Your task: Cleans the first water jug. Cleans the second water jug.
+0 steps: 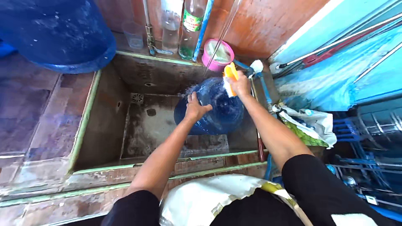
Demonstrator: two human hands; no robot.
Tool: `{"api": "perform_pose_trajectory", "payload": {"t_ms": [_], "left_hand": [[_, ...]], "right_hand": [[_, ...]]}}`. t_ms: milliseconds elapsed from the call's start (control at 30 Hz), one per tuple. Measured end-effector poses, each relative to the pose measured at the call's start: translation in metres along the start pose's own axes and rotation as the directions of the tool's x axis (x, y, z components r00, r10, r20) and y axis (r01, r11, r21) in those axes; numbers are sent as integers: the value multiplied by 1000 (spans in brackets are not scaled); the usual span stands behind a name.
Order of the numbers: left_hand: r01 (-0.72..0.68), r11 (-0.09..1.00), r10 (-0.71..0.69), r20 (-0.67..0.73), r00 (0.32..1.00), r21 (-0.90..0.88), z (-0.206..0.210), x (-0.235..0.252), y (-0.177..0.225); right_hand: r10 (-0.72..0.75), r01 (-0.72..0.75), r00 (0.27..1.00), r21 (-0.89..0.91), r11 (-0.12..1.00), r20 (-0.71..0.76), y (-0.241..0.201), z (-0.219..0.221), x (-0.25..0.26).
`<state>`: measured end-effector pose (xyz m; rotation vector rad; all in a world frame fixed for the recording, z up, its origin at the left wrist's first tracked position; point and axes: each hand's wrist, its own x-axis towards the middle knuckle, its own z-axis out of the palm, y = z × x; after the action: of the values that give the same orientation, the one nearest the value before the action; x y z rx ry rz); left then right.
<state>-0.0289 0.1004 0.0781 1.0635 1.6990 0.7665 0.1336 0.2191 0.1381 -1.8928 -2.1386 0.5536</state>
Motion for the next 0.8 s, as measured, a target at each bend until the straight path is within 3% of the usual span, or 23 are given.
{"api": "perform_pose_trajectory", "payload": {"t_ms": [133, 167, 267, 300, 400, 467, 533, 567, 667, 700, 800], "left_hand": [[-96, 995, 94, 66, 993, 27, -7, 10, 0], [-109, 994, 107, 80, 991, 15, -12, 10, -7], [-126, 992, 125, 74, 989, 10, -18, 10, -10], [-148, 989, 145, 103, 984, 25, -19, 13, -9], [-235, 969, 218, 187, 958, 73, -33, 23, -5], [-134, 981, 119, 110, 987, 138, -33, 7, 3], [23, 996, -22, -6, 1000, 91, -10, -13, 7], [64, 996, -63, -16, 998, 56, -1, -16, 8], [26, 1000, -26, 21, 999, 11, -2, 0, 2], [2, 1000, -2, 8, 1000, -8, -2, 1, -6], [9, 999, -12, -70, 997, -41, 2, -8, -5]], "right_hand": [[-299, 296, 951, 41, 954, 76, -13, 18, -27], [-274, 271, 959, 43, 962, 75, -4, 17, -20], [-14, 15, 1000, -42, 999, 20, 4, -3, 3], [-34, 36, 999, -64, 997, 25, -3, 0, -7], [-292, 290, 953, 34, 956, 82, -20, 21, -37], [-163, 162, 983, 24, 987, 87, -16, 13, -22], [26, -25, 1000, -18, 1000, 17, -15, 4, -9], [16, -16, 1000, -22, 1000, 6, -19, 8, -13], [-267, 265, 961, 38, 964, 78, -24, 19, -31], [-266, 262, 960, 56, 963, 87, -14, 20, -29], [-23, 23, 1000, 19, 1000, -13, -4, 5, -4]]}}
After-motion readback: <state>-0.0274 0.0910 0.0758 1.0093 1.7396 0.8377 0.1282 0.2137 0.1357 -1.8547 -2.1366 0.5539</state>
